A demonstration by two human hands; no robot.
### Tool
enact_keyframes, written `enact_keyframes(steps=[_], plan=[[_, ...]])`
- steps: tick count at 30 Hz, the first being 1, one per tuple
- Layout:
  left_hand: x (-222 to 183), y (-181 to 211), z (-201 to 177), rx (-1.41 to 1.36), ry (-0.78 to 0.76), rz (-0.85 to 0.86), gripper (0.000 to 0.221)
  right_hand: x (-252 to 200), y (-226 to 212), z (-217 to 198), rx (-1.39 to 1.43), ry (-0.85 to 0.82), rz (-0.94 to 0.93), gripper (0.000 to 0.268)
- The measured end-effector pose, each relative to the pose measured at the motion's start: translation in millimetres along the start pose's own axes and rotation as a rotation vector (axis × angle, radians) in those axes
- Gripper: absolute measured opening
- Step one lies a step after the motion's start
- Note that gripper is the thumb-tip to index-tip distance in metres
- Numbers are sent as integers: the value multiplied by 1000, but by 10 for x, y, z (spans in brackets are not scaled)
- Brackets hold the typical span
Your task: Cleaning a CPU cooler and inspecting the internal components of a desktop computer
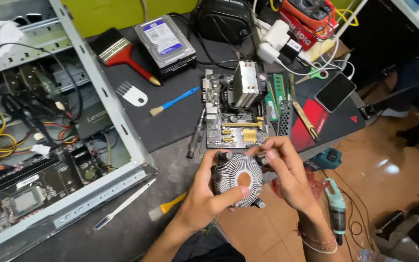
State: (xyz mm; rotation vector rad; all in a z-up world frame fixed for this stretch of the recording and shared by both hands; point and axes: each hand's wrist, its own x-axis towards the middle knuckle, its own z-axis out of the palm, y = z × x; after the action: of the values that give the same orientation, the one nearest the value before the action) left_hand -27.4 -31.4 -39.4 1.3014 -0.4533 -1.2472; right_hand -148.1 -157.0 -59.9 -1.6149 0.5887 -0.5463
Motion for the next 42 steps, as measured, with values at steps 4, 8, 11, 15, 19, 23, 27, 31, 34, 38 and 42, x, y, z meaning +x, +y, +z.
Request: enact_keyframes(steps=[4, 8, 11, 15, 19, 23, 27, 31, 34, 38, 42], plan=[[142, -300, 58, 9, -15, 100, 53, -138, 164, -131, 84, 14, 58, 20], [159, -329, 42, 7, -19, 95, 50, -157, 191, -120, 76, 9, 46, 21], [68, -258, -19, -102, 16, 37, 51, -135, 156, -53, 141, -14, 35, 18], [-130, -270, -182, -339, 92, 45, 51, -71, 137, 105, 250, -30, -16, 19], [-447, -347, -373, -448, 200, 144, 44, -19, 61, 412, 244, -125, -70, 25], [-872, -406, -565, -593, 276, 192, 52, -1, 23, 787, 235, -305, -95, 11], [-1326, -235, -735, -532, 351, 297, 52, 15, -168, 1177, 227, -498, -173, 14], [-1602, 134, -910, -410, 496, 241, 47, 137, -448, 1478, 193, -577, -264, 15], [-1612, 407, -1114, -422, 514, 387, 47, 329, -725, 1701, 136, -643, -369, 17], [-1495, 910, -1463, -448, 660, 277, 38, 772, -1028, 2030, 42, -715, -391, 18], [-1237, 1253, -1910, -464, 706, 283, 28, 1352, -1204, 2425, -284, -724, -458, 11]])
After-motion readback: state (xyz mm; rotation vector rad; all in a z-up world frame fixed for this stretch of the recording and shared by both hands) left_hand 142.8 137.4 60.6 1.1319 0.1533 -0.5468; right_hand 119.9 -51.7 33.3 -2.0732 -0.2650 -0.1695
